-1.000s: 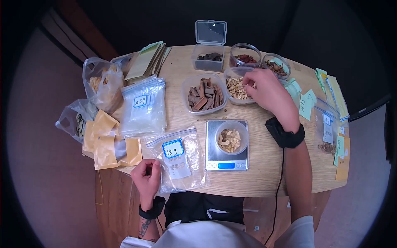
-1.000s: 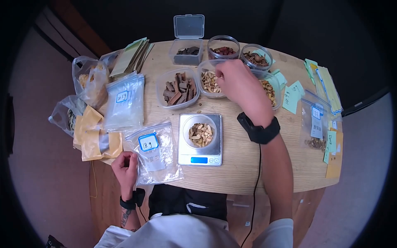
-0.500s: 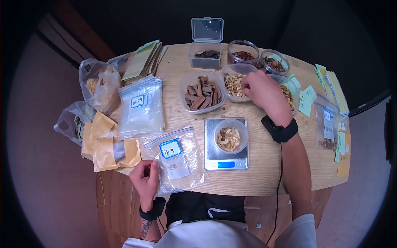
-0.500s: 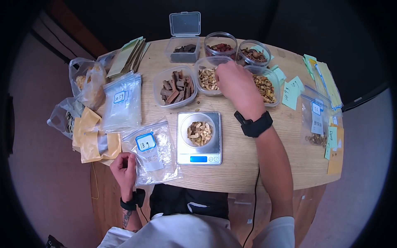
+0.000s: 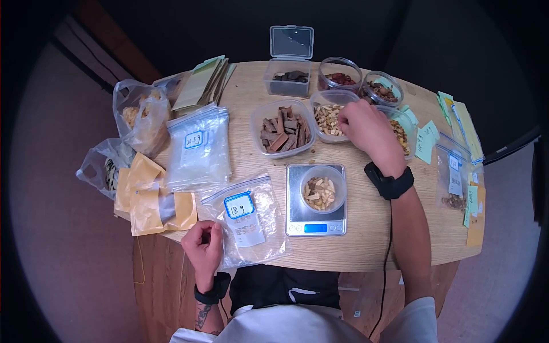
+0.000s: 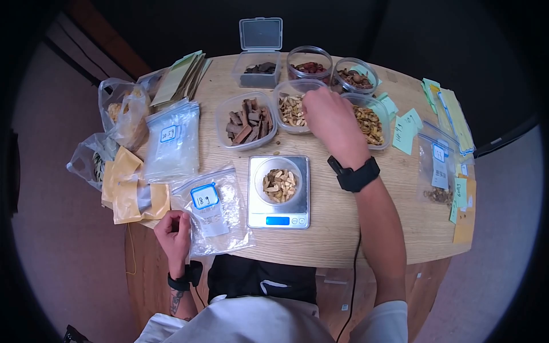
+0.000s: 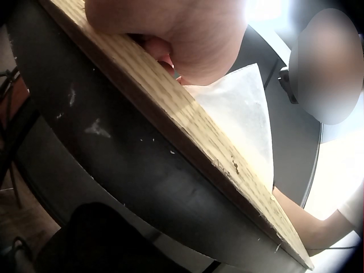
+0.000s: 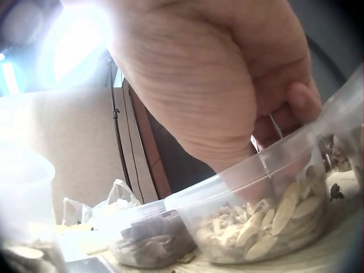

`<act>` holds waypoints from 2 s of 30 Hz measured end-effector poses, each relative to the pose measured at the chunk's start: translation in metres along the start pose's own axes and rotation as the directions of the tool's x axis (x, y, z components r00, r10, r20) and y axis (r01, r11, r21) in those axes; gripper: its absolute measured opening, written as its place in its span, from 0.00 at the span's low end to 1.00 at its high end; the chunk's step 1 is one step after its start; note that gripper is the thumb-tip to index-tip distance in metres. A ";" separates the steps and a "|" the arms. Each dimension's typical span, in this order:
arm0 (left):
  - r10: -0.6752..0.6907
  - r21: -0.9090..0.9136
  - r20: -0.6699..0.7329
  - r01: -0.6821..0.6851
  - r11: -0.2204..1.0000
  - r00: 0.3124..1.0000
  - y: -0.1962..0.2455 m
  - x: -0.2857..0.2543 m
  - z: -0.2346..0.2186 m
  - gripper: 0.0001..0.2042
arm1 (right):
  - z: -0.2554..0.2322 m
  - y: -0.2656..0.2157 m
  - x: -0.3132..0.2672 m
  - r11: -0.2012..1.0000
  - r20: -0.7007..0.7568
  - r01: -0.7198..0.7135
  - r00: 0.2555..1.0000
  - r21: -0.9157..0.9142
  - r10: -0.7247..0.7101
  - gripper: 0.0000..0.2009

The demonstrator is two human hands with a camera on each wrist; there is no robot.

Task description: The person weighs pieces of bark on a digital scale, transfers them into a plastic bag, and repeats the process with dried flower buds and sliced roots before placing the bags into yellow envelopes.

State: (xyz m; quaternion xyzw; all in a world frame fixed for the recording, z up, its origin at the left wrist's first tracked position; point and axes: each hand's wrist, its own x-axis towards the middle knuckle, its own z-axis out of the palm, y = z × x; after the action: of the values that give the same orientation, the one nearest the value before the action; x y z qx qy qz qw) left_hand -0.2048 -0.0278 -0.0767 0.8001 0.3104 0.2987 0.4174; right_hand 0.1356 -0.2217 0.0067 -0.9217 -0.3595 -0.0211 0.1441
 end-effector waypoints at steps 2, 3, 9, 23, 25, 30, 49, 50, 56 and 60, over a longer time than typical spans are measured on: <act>0.011 0.001 -0.005 -0.011 1.000 1.000 -0.001 0.000 0.000 0.05 | 0.000 0.003 0.000 0.999 -0.020 0.027 0.999 0.035 -0.027 0.04; 0.016 0.005 -0.005 -0.016 1.000 1.000 -0.001 0.000 0.000 0.05 | -0.004 0.002 0.000 0.997 -0.012 0.046 0.999 0.069 -0.045 0.04; 0.034 0.026 0.001 -0.034 0.999 0.999 0.001 0.001 0.000 0.07 | -0.083 -0.042 -0.036 0.933 0.330 0.091 0.920 0.347 -0.212 0.06; 0.038 0.028 -0.006 -0.038 0.999 0.999 -0.002 0.001 0.000 0.06 | -0.040 -0.082 -0.093 0.915 0.000 0.378 0.924 -0.140 -0.382 0.02; 0.044 0.028 -0.009 -0.044 0.999 0.999 -0.002 0.001 0.000 0.06 | -0.040 -0.083 -0.089 0.892 -0.005 0.409 0.909 -0.191 -0.417 0.01; 0.041 0.032 -0.009 -0.040 0.999 0.999 -0.002 0.001 0.000 0.06 | -0.031 -0.090 -0.087 0.904 0.026 0.357 0.932 -0.237 -0.361 0.02; 0.055 0.045 -0.002 -0.055 0.997 0.998 0.001 0.002 0.000 0.07 | -0.042 -0.072 -0.079 0.904 -0.045 0.427 0.904 0.006 -0.426 0.03; 0.050 0.042 -0.003 -0.050 0.998 0.999 0.001 0.002 0.000 0.07 | -0.048 -0.071 -0.074 0.910 0.026 0.414 0.910 0.006 -0.414 0.03; 0.043 0.033 -0.006 -0.043 0.999 0.999 0.000 0.001 0.000 0.07 | -0.077 -0.053 -0.048 0.903 0.039 0.412 0.907 0.121 -0.419 0.02; 0.042 0.034 -0.007 -0.041 0.999 0.999 0.001 0.001 0.001 0.07 | -0.085 -0.031 -0.036 0.906 0.001 0.343 0.935 0.248 -0.354 0.02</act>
State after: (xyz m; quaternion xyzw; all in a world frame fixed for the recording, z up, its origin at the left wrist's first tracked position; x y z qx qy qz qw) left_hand -0.2036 -0.0279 -0.0760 0.8122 0.3002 0.3050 0.3965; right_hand 0.0938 -0.2476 0.0903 -0.8181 -0.5214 0.0189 0.2418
